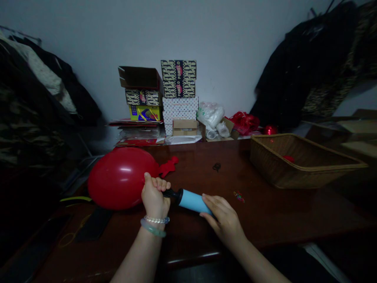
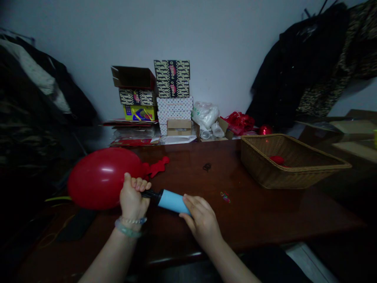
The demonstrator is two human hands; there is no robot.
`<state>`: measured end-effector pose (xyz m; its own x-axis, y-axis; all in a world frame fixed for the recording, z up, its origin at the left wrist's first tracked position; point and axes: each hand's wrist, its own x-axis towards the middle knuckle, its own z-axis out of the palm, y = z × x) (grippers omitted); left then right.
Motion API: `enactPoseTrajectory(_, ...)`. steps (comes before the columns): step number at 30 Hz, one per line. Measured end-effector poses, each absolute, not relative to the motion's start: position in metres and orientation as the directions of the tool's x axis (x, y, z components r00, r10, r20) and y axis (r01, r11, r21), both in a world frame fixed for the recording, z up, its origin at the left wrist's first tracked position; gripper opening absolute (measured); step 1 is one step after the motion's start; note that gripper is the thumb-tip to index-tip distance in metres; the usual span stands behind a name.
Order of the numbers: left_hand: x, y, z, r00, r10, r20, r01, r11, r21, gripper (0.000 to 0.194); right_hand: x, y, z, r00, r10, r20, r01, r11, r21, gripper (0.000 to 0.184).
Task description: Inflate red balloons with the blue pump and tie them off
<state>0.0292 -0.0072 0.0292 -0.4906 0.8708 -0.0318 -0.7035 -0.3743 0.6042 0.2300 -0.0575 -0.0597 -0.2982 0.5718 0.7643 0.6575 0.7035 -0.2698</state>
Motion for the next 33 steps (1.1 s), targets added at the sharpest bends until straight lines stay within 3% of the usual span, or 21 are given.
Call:
enactPoseTrajectory(16,-0.041,-0.006,0.050,-0.605,0.796,-0.001,-0.651,-0.493,0.577,0.046,0.250,-0.047,-0.048,-0.324,0.578,0.749,0.671,0.699,-0.249,0.049)
enactPoseTrajectory(33,0.010,-0.005,0.034,-0.509,0.861,-0.016,-0.697,-0.401,0.594,0.049,0.237,-0.054,-0.056,-0.317,0.555,0.769,0.650,0.718,-0.250,0.051)
